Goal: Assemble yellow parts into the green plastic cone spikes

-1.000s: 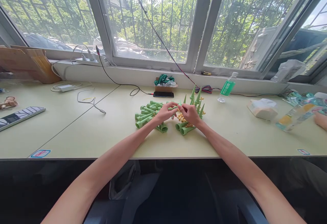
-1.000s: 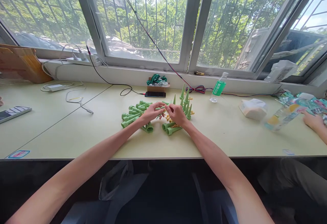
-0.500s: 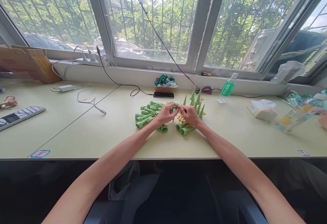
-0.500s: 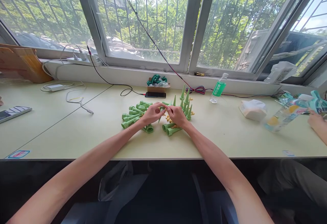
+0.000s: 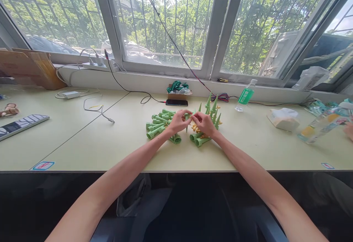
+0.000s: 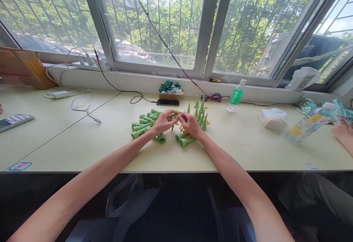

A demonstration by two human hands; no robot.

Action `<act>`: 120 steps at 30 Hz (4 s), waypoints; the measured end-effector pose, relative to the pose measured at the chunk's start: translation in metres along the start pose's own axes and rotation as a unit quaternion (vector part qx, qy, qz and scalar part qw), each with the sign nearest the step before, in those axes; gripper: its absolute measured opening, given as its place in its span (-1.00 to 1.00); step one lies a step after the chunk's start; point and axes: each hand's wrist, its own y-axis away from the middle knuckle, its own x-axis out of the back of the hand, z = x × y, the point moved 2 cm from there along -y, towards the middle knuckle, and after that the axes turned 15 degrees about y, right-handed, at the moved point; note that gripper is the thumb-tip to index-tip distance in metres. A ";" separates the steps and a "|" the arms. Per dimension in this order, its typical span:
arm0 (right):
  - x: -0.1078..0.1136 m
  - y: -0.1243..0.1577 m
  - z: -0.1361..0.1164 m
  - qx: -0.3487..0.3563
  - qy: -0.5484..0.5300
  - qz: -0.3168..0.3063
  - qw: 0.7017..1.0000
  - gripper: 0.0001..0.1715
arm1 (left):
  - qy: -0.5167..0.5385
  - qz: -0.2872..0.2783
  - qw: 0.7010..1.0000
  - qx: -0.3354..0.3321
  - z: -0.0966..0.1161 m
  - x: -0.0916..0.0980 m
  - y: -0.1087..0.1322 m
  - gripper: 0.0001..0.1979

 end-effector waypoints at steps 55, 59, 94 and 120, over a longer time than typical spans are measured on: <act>-0.002 0.000 0.002 -0.010 -0.013 -0.021 1.000 -0.70 | -0.049 -0.031 0.998 -0.023 -0.002 0.000 0.002 -0.69; -0.003 0.000 0.003 -0.008 -0.012 -0.019 1.000 -0.71 | -0.061 -0.035 0.997 -0.024 -0.002 -0.001 0.003 -0.69; 0.003 0.003 -0.006 0.058 0.065 0.033 0.996 -0.59 | 0.338 -0.032 0.905 0.258 0.004 0.005 0.002 -0.69; 0.004 0.003 -0.008 0.052 0.086 0.039 0.994 -0.46 | 0.316 -0.055 0.924 0.207 0.008 0.003 0.004 -0.64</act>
